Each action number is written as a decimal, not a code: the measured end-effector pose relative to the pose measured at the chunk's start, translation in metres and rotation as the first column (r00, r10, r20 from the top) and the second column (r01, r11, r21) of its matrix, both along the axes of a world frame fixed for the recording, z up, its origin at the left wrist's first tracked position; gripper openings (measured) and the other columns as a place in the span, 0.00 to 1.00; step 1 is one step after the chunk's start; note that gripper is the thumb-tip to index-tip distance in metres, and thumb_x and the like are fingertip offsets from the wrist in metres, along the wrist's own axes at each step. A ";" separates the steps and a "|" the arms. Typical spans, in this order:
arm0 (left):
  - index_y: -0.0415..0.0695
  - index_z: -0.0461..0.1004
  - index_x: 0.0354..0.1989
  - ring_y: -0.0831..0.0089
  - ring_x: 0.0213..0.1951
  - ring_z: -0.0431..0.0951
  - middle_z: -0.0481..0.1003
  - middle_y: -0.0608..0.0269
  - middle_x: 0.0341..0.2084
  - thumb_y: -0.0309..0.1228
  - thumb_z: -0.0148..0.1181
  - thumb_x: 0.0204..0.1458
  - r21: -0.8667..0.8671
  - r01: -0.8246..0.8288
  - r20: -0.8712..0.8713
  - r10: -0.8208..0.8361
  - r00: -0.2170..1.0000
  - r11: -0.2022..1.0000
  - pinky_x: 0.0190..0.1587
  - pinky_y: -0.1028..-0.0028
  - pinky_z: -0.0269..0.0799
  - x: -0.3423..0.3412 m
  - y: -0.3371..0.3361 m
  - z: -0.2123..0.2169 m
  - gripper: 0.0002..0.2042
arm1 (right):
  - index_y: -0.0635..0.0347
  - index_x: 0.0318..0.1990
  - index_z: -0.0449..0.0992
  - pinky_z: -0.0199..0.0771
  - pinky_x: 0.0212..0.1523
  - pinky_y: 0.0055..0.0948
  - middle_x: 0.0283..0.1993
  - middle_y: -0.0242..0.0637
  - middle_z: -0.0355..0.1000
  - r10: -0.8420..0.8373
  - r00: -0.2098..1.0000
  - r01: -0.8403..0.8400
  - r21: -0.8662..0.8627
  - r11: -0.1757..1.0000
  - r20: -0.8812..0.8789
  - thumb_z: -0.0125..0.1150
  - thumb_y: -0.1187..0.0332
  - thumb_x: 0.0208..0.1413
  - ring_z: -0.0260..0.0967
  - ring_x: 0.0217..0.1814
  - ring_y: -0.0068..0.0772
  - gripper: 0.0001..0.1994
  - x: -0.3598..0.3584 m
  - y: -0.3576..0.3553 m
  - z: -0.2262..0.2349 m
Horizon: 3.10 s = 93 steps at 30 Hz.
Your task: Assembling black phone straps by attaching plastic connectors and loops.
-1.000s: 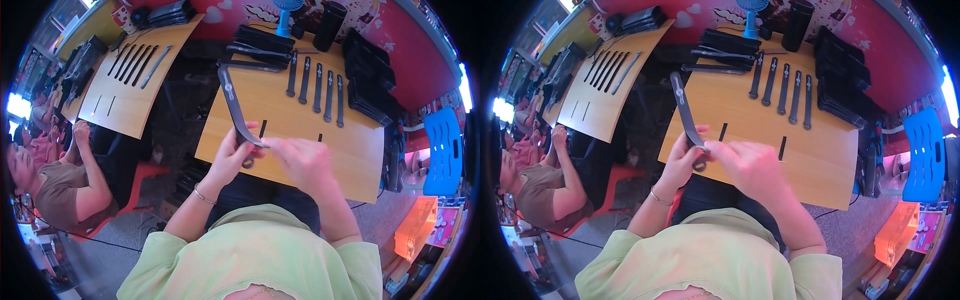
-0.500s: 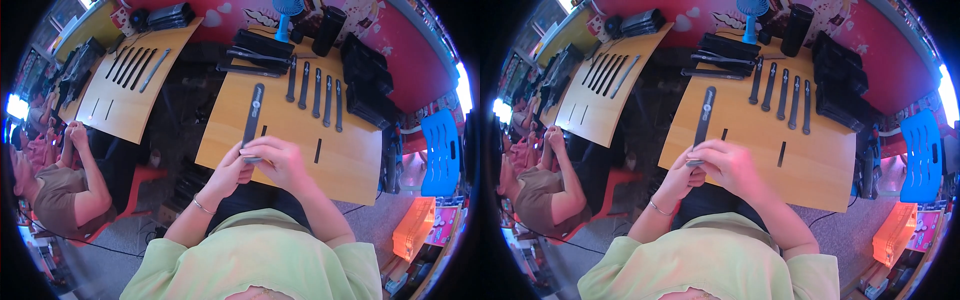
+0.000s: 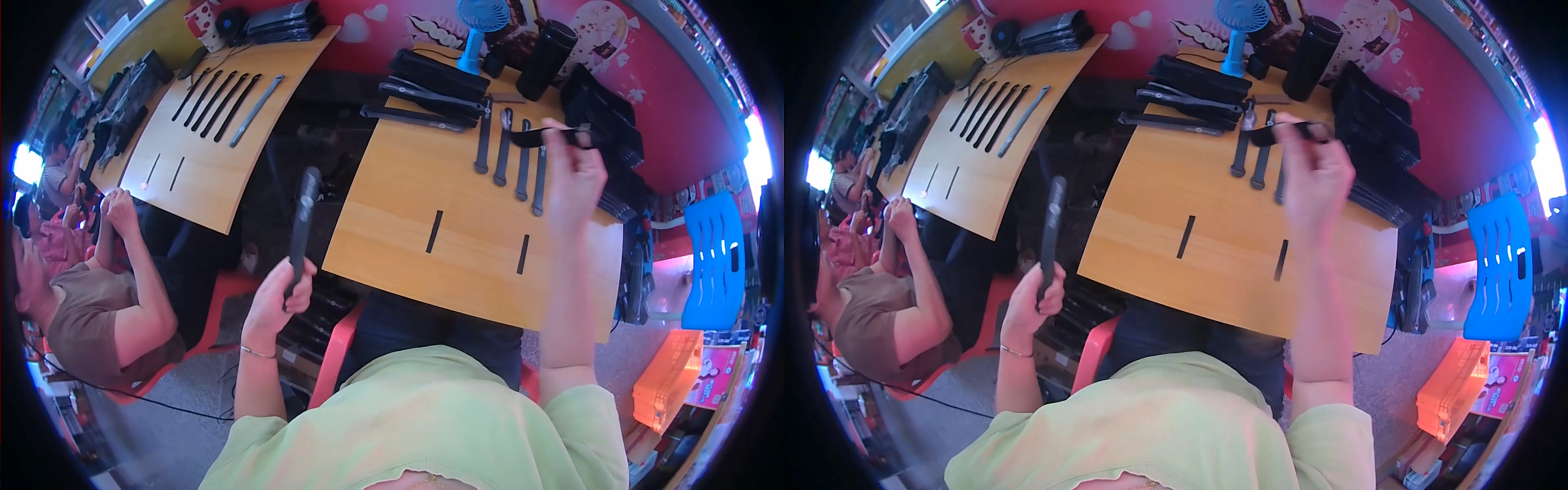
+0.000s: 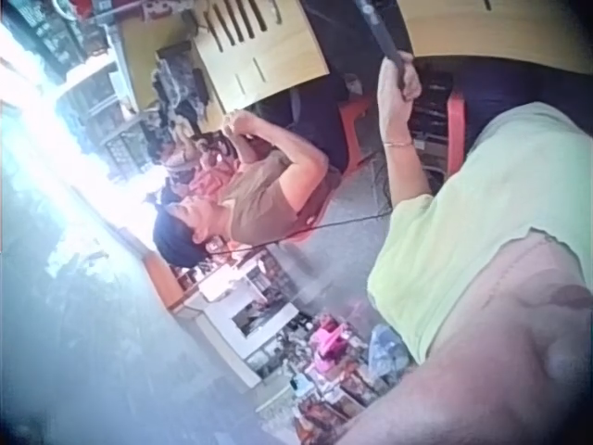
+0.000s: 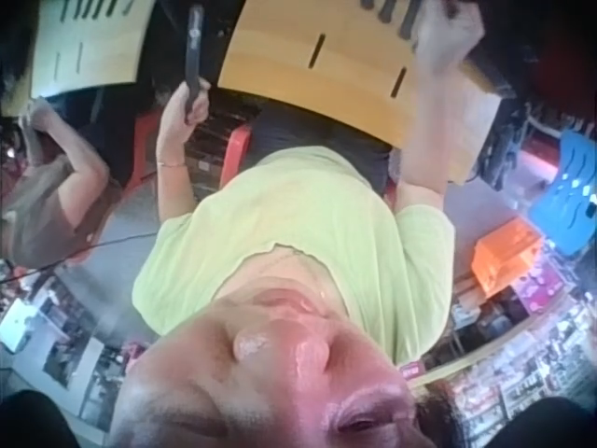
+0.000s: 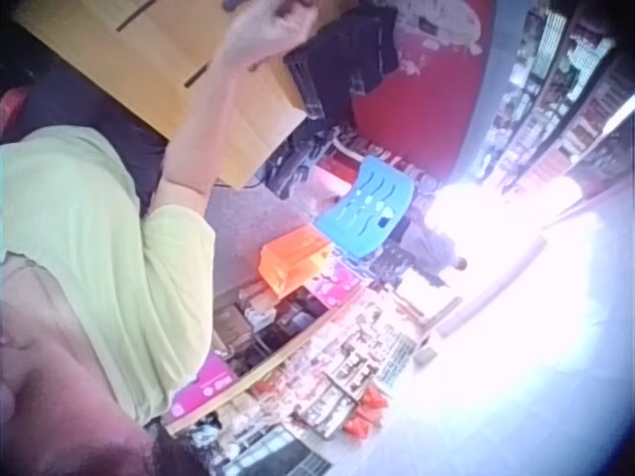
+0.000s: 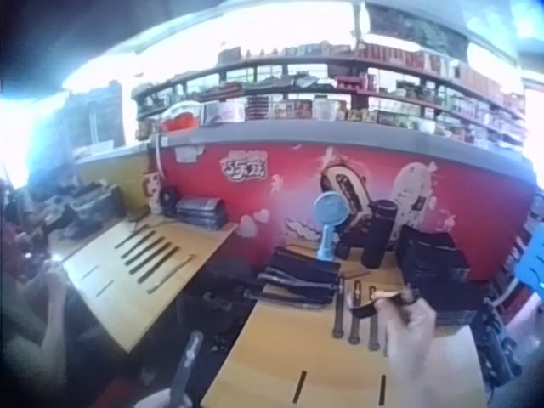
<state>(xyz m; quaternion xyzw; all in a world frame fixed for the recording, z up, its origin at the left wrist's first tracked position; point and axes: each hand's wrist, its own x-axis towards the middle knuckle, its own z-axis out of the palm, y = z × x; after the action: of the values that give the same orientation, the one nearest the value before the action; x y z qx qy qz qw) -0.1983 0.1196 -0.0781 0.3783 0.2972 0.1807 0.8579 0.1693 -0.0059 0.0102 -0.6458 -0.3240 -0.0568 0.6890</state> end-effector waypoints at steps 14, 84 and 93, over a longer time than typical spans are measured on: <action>0.36 0.58 0.60 0.78 0.26 0.62 0.65 0.62 0.34 0.34 0.42 0.60 -0.229 -0.198 0.465 0.286 0.838 0.953 0.30 0.78 0.61 0.046 0.001 -0.005 0.21 | 0.53 0.48 0.76 0.76 0.31 0.32 0.52 0.38 0.70 0.651 0.630 -0.036 -0.821 0.569 0.423 0.55 0.72 0.49 0.76 0.32 0.35 0.16 -0.120 0.039 -0.121; 0.39 0.63 0.48 0.57 0.51 0.73 0.71 0.59 0.41 0.19 0.52 0.56 0.209 -0.416 0.358 0.327 0.875 0.885 0.49 0.63 0.77 0.186 -0.094 0.019 0.12 | 0.48 0.52 0.75 0.69 0.25 0.25 0.28 0.36 0.76 0.298 0.951 -0.231 -0.459 0.858 0.078 0.59 0.77 0.51 0.74 0.25 0.31 0.19 -0.095 -0.061 -0.062; 0.36 0.61 0.54 0.60 0.54 0.71 0.70 0.55 0.47 0.19 0.51 0.57 0.440 -0.436 0.422 0.248 0.872 0.785 0.52 0.68 0.73 0.184 -0.092 0.012 0.16 | 0.50 0.54 0.71 0.71 0.27 0.24 0.26 0.37 0.77 0.359 0.888 -0.451 -0.400 0.797 -0.286 0.55 0.75 0.57 0.77 0.27 0.29 0.18 -0.094 -0.057 -0.047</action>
<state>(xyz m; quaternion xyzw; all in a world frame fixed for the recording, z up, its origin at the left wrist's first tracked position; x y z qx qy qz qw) -0.0143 0.0279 -0.0663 0.4980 0.1479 0.4719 0.7124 0.0756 -0.0630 -0.0372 -0.7066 -0.3901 0.2339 0.5421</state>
